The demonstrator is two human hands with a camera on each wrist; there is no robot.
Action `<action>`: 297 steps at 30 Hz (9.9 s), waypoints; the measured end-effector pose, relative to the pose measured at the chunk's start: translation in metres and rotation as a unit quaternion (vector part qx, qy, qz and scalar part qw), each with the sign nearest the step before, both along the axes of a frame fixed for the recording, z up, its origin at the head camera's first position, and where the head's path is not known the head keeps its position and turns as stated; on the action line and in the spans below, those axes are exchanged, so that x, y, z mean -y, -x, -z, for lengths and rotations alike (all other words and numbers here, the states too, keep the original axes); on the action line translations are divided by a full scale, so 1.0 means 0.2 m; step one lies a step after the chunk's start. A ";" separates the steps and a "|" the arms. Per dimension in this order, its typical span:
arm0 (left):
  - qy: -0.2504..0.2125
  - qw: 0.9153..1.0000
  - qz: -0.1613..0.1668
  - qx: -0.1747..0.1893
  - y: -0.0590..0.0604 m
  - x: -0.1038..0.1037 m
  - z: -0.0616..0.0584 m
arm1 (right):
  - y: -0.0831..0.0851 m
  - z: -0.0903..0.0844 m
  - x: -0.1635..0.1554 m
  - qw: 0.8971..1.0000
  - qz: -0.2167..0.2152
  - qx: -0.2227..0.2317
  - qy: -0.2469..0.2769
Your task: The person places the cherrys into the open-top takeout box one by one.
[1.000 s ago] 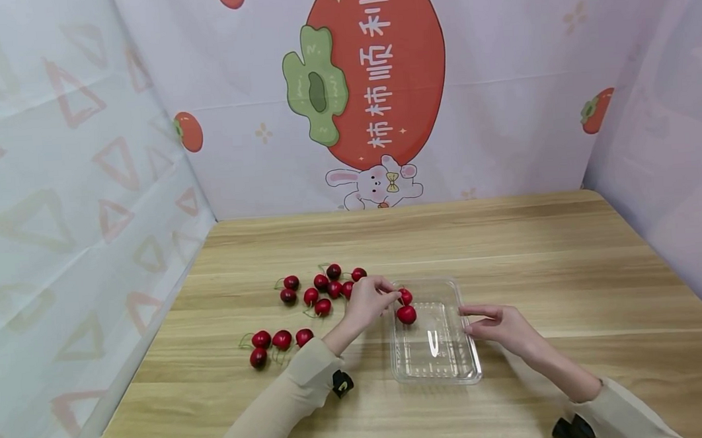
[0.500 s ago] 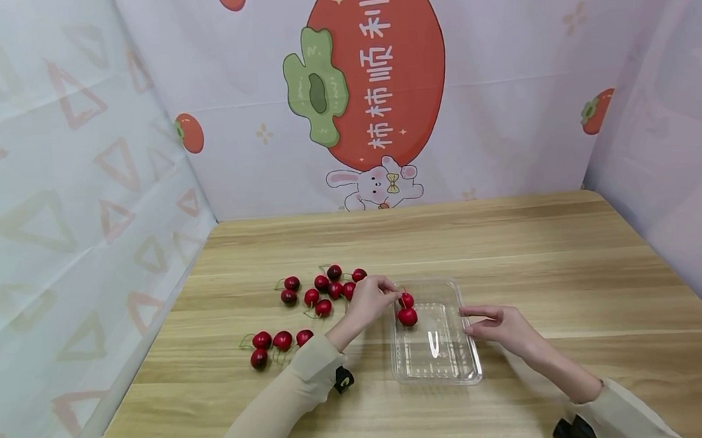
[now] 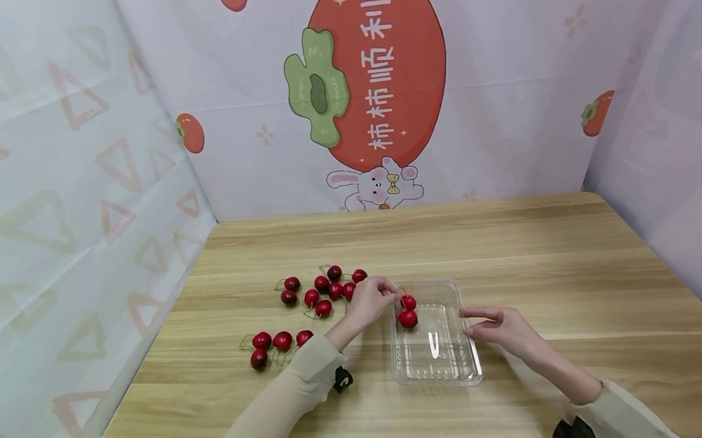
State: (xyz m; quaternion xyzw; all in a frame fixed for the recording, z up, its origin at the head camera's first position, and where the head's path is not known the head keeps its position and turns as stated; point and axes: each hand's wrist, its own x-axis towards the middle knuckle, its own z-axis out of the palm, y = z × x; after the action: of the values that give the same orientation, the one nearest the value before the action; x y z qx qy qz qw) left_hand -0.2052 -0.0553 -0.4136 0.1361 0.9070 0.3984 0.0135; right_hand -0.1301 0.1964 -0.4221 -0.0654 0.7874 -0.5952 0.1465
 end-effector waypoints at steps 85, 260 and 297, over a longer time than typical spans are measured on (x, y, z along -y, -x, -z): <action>-0.108 0.980 -0.141 0.094 0.18 0.36 0.04 | 0.00 0.02 -0.01 1.000 0.004 0.000 -0.001; 0.022 0.991 0.107 0.072 0.04 -0.09 -0.08 | 0.00 0.02 -0.01 1.000 0.000 0.006 0.006; -0.005 0.994 0.100 0.037 0.02 0.21 -0.15 | 0.00 0.03 -0.01 1.000 0.006 0.014 -0.004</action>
State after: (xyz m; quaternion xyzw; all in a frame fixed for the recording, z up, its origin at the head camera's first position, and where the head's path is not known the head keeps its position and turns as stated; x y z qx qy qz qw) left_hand -0.2084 -0.0982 -0.3830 0.2113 0.8855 0.4047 0.0859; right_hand -0.1302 0.1987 -0.4282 -0.0518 0.7882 -0.5935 0.1542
